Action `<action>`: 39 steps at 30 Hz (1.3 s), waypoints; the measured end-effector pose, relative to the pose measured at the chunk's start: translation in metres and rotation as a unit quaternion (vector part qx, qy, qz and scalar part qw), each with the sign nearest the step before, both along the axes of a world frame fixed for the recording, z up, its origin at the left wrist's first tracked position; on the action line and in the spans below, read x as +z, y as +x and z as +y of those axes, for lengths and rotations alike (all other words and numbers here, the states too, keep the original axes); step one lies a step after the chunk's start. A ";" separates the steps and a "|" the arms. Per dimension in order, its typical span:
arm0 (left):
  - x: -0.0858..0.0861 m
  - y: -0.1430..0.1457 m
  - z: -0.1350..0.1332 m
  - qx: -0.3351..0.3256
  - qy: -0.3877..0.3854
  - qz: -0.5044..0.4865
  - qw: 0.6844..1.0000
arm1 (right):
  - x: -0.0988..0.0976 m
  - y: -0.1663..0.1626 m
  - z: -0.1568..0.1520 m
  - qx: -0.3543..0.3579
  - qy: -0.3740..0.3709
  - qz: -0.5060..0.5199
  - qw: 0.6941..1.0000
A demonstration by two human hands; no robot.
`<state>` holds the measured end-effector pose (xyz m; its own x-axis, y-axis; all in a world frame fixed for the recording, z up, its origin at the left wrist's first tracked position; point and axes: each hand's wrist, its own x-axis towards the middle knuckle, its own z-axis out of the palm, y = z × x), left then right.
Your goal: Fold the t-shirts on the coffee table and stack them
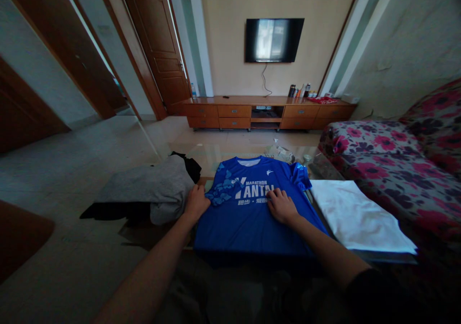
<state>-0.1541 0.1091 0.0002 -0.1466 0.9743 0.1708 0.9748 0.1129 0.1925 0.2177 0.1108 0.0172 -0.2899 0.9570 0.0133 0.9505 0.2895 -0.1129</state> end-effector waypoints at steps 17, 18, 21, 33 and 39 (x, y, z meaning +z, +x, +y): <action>-0.035 0.011 -0.001 -0.100 -0.010 0.000 0.995 | 0.003 -0.195 0.101 0.140 -0.023 0.053 0.989; -0.036 0.011 -0.001 -0.092 -0.009 -0.003 0.996 | 0.000 -0.208 0.111 0.138 -0.034 0.049 0.989; -0.039 0.008 0.000 -0.068 -0.004 -0.014 0.998 | -0.010 -0.234 0.136 0.141 -0.058 0.040 0.988; -0.028 0.002 0.001 0.007 -0.064 0.033 0.997 | -0.041 -0.269 0.174 0.062 -0.030 0.019 0.997; -0.022 0.002 0.004 -0.008 -0.032 0.038 0.999 | -0.032 -0.262 0.174 0.058 -0.027 0.059 0.996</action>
<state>-0.1521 0.1130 -0.0216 -0.1194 0.9858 0.1182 0.9881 0.1064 0.1112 -0.0444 0.2846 -0.0147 -0.3981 0.9173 0.0021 0.8903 0.3869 -0.2401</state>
